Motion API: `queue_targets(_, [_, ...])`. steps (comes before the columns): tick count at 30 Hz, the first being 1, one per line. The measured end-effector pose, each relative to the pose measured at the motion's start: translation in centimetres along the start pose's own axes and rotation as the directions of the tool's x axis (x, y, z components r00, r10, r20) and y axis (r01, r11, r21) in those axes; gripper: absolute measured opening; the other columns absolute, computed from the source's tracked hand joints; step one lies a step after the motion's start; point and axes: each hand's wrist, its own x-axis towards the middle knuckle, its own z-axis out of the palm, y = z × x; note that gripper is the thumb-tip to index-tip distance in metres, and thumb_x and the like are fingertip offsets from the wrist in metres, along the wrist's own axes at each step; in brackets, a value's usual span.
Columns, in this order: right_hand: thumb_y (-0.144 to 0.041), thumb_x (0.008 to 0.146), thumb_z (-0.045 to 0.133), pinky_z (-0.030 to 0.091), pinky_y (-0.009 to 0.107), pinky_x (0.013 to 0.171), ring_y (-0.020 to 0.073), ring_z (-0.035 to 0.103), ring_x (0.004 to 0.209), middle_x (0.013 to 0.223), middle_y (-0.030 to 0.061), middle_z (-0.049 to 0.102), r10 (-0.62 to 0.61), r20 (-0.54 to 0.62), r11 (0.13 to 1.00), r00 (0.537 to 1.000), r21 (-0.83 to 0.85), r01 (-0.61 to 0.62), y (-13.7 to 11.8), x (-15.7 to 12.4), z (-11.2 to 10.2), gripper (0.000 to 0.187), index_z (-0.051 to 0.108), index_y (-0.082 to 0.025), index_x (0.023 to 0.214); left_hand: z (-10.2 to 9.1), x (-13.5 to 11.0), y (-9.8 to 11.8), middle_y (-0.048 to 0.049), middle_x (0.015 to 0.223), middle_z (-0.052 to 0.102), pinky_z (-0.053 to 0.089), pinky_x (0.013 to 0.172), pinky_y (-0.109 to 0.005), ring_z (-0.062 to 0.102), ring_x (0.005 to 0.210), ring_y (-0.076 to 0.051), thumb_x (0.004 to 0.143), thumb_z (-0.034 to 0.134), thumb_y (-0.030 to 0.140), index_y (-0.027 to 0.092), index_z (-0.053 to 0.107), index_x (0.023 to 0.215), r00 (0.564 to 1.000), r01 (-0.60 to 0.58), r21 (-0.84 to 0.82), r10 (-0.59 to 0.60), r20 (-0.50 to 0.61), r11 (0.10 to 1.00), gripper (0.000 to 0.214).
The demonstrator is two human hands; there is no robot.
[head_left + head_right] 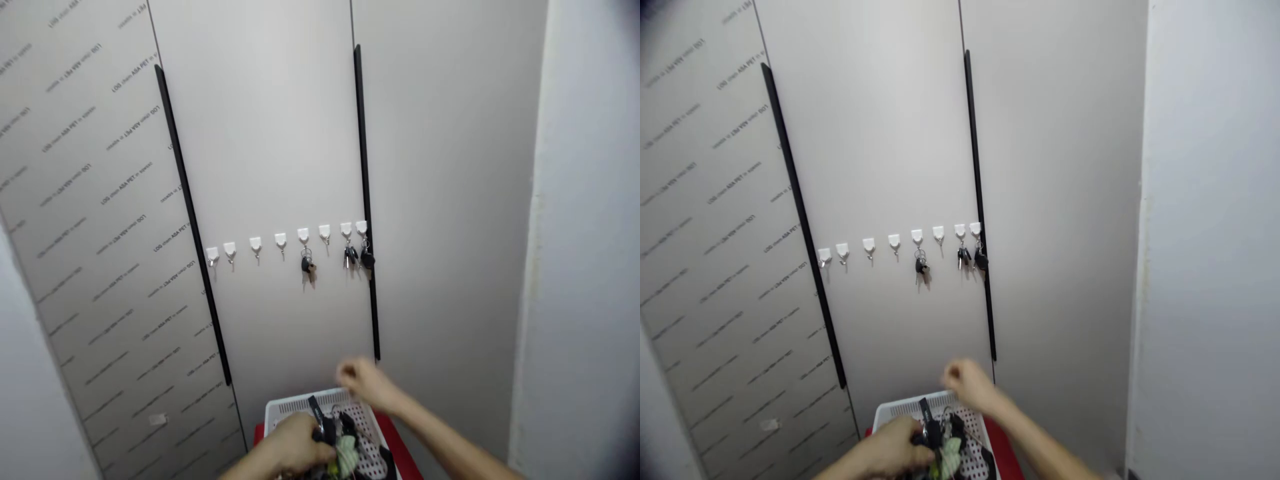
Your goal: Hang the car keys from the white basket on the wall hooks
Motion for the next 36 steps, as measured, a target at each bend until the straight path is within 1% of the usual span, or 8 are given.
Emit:
queue_targets(3, [-0.028,0.062,0.042,0.037,0.022,0.063,0.0104,0.048,0.065,0.078,0.0044,0.055,-0.061,-0.523,0.998,0.85,-0.034,0.051,-3.2,3.1,-6.3,0.024,0.051,-0.014,0.08,-3.0,0.6,1.9,-0.0018,0.058,0.058,0.036,0.053,-0.022,0.049,0.055,-0.014,0.054,0.048,0.038,0.016,0.059,0.062,0.994,0.067,0.231,-0.045,-0.101,0.971,0.026])
queue_targets(6, [-0.028,0.062,0.044,0.036,0.024,0.067,0.0113,0.05,0.068,0.089,0.0059,0.053,-0.122,-0.716,0.989,0.687,-0.143,0.027,-5.5,5.9,-10.7,0.032,0.048,-0.015,0.09,-7.0,2.1,4.3,-0.0043,0.069,0.059,0.037,0.058,-0.023,0.051,0.063,-0.014,0.058,0.045,0.036,0.015,0.058,0.071,0.949,-0.023,0.164,0.073,-0.306,0.986,0.028])
queue_targets(10, [-0.026,0.061,0.044,0.037,0.025,0.064,0.0132,0.051,0.069,0.086,0.005,0.056,-0.047,-0.725,0.984,0.687,-0.153,-0.094,-6.1,8.5,-12.4,0.036,0.046,-0.017,0.096,-12.5,4.7,7.2,-0.0081,0.094,0.052,0.036,0.064,-0.023,0.048,0.079,-0.015,0.061,0.044,0.034,0.015,0.047,0.092,0.665,-0.104,-0.003,0.067,-0.744,0.995,0.037])
queue_targets(12, [-0.025,0.061,0.043,0.037,0.024,0.059,0.013,0.052,0.065,0.081,0.0042,0.058,0.007,-0.708,0.979,0.706,-0.14,-0.15,-5.9,9.3,-12.4,0.034,0.048,-0.017,0.094,-14.4,6.0,8.4,-0.0085,0.094,0.052,0.037,0.062,-0.023,0.049,0.078,-0.015,0.059,0.046,0.035,0.015,0.043,0.097,0.591,-0.108,-0.09,-0.009,-0.807,0.99,0.042])
queue_targets(19, [-0.032,0.063,0.038,0.036,0.022,0.053,0.015,0.052,0.065,0.068,0.0037,0.058,0.033,-0.721,0.951,0.692,-0.19,-0.244,-7.4,8.8,-13.5,0.026,0.056,-0.02,0.078,-17.0,7.7,10.7,-0.0053,0.069,0.057,0.035,0.055,-0.024,0.051,0.066,-0.016,0.059,0.045,0.033,0.016,0.053,0.068,0.63,-0.096,-0.221,-0.113,-0.768,0.971,0.021])
queue_targets(25, [-0.03,0.062,0.04,0.035,0.023,0.054,0.016,0.051,0.068,0.073,0.0047,0.058,-0.064,-0.721,0.903,0.69,-0.336,-0.268,-10.1,8.8,-15.7,0.024,0.057,-0.02,0.075,-17.7,7.1,10.6,-0.0059,0.073,0.057,0.034,0.056,-0.025,0.05,0.069,-0.017,0.059,0.043,0.028,0.016,0.051,0.067,0.617,-0.136,-0.234,-0.102,-0.78,0.963,0.016])
queue_targets(31, [-0.023,0.062,0.038,0.034,0.021,0.055,0.0121,0.05,0.063,0.069,0.005,0.057,-0.213,-0.67,0.906,0.711,-0.408,-0.113,-11.5,9.5,-17.1,0.022,0.057,-0.015,0.07,-16.4,8.5,11.3,-0.008,0.078,0.055,0.036,0.056,-0.024,0.05,0.07,-0.017,0.054,0.05,0.036,0.013,0.046,0.08,0.627,-0.202,-0.359,-0.161,-0.762,0.911,0.035])
queue_targets(36, [-0.026,0.063,0.038,0.033,0.017,0.043,0.0067,0.044,0.047,0.057,0.0007,0.053,-0.146,-0.654,0.984,0.742,-0.172,0.043,-9.8,9.0,-17.9,0.022,0.054,-0.014,0.073,-16.3,8.7,12.1,-0.0049,0.063,0.055,0.035,0.048,-0.02,0.05,0.058,-0.012,0.055,0.05,0.026,0.012,0.049,0.067,0.697,-0.299,-0.459,-0.137,-0.704,0.836,0.019])
